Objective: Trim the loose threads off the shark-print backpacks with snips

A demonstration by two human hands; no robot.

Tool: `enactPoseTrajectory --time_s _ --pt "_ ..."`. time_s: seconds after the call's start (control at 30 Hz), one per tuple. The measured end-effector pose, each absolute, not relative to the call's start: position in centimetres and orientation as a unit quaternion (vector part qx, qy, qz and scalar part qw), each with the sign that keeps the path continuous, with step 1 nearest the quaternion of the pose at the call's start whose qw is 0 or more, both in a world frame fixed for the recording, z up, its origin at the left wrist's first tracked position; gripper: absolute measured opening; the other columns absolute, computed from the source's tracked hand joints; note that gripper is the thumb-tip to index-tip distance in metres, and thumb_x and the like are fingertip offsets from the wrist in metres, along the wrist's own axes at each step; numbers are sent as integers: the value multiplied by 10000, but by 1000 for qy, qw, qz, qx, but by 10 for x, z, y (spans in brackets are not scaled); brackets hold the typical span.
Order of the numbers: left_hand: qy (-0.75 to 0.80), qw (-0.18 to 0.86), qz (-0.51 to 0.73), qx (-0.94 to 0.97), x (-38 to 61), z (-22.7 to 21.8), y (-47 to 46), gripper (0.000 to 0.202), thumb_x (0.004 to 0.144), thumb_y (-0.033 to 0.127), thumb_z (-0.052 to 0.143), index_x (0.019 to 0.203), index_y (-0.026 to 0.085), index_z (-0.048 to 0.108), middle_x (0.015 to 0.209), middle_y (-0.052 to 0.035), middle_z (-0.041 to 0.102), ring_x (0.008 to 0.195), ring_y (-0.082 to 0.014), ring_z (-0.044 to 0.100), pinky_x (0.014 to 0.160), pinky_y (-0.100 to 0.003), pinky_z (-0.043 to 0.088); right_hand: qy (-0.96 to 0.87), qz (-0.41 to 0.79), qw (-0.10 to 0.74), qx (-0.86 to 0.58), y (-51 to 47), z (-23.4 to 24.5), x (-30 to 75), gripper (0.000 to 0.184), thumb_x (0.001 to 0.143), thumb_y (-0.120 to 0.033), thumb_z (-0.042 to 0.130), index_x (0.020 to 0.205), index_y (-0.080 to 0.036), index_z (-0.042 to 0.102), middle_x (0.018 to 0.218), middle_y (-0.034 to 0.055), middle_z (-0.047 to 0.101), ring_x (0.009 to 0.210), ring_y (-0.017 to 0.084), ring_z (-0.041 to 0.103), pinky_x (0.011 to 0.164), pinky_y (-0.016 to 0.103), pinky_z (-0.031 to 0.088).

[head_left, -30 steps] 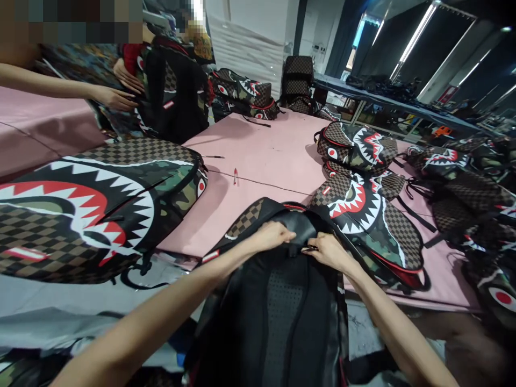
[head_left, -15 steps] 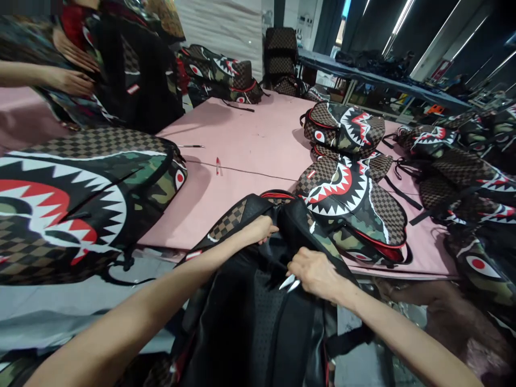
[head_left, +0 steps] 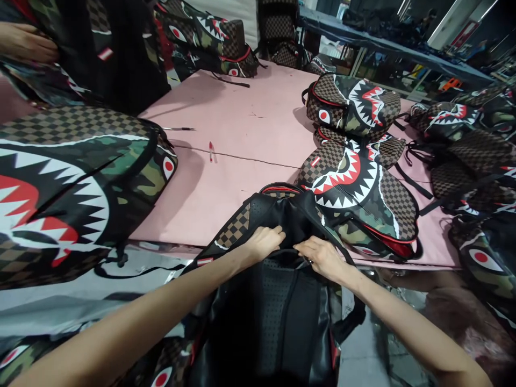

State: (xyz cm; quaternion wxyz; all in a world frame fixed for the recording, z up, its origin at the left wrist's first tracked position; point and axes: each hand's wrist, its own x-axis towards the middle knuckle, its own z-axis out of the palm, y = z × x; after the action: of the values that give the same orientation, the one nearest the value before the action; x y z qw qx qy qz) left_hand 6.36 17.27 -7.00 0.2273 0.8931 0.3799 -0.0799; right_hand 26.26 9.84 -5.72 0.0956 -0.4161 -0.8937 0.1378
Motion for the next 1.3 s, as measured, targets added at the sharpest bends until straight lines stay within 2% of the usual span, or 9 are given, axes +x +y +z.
enactPoseTrajectory --time_s 0.13,0.23,0.4,0.57,0.7,0.87,1.07,1.3 --pt "360 201 -100 905 77 -72 179 121 804 227 555 861 143 621 975 -119 602 849 -254 623 744 -344 451 -909 131 -17 -395 109 -40 262 328 870 -85 409 1150 -147 568 928 78 647 833 170 557 674 265 440" --pt "358 188 -104 909 82 -76 178 159 832 197 493 883 134 629 963 -132 607 845 -253 626 743 -353 462 -913 126 -67 -381 113 -30 259 305 892 -124 404 1147 -160 567 913 72 644 804 160 558 631 255 405" --pt "358 187 -101 909 80 -81 175 220 850 146 414 855 133 634 926 -126 623 831 -241 630 740 -343 462 -931 77 -68 -350 135 -21 261 266 943 -221 377 1120 -204 576 959 67 632 849 169 547 683 272 380" --pt "389 202 -87 895 74 -77 173 224 859 143 380 877 151 603 925 -99 649 812 -207 634 713 -297 453 -871 -12 -121 -476 162 -10 263 208 925 -240 424 1079 -179 550 831 66 598 729 182 565 567 263 343" --pt "409 221 -77 882 71 -73 171 206 847 140 390 812 170 591 854 -67 665 773 -182 634 669 -257 437 -873 -24 -105 -476 167 -9 253 384 820 -407 592 1088 -148 499 926 95 578 803 227 564 605 279 376" --pt "422 239 -74 871 68 -73 171 211 841 139 391 780 178 589 804 -64 666 752 -182 635 644 -246 429 -904 -4 -119 -412 176 -20 241 90 855 -183 521 920 -137 564 920 92 581 868 220 534 716 305 391" --pt "426 245 -85 867 66 -73 173 212 848 171 389 791 171 593 797 -83 672 773 -221 647 649 -276 441 -919 71 -106 -374 192 -30 238 126 790 -214 628 905 -164 638 928 59 595 914 209 510 761 299 378" --pt "418 246 -85 870 64 -68 175 205 834 167 408 768 163 602 774 -92 670 757 -222 648 660 -283 453 -926 87 -114 -349 194 -34 225 115 783 -199 630 888 -163 657 914 62 601 906 208 506 761 307 371"
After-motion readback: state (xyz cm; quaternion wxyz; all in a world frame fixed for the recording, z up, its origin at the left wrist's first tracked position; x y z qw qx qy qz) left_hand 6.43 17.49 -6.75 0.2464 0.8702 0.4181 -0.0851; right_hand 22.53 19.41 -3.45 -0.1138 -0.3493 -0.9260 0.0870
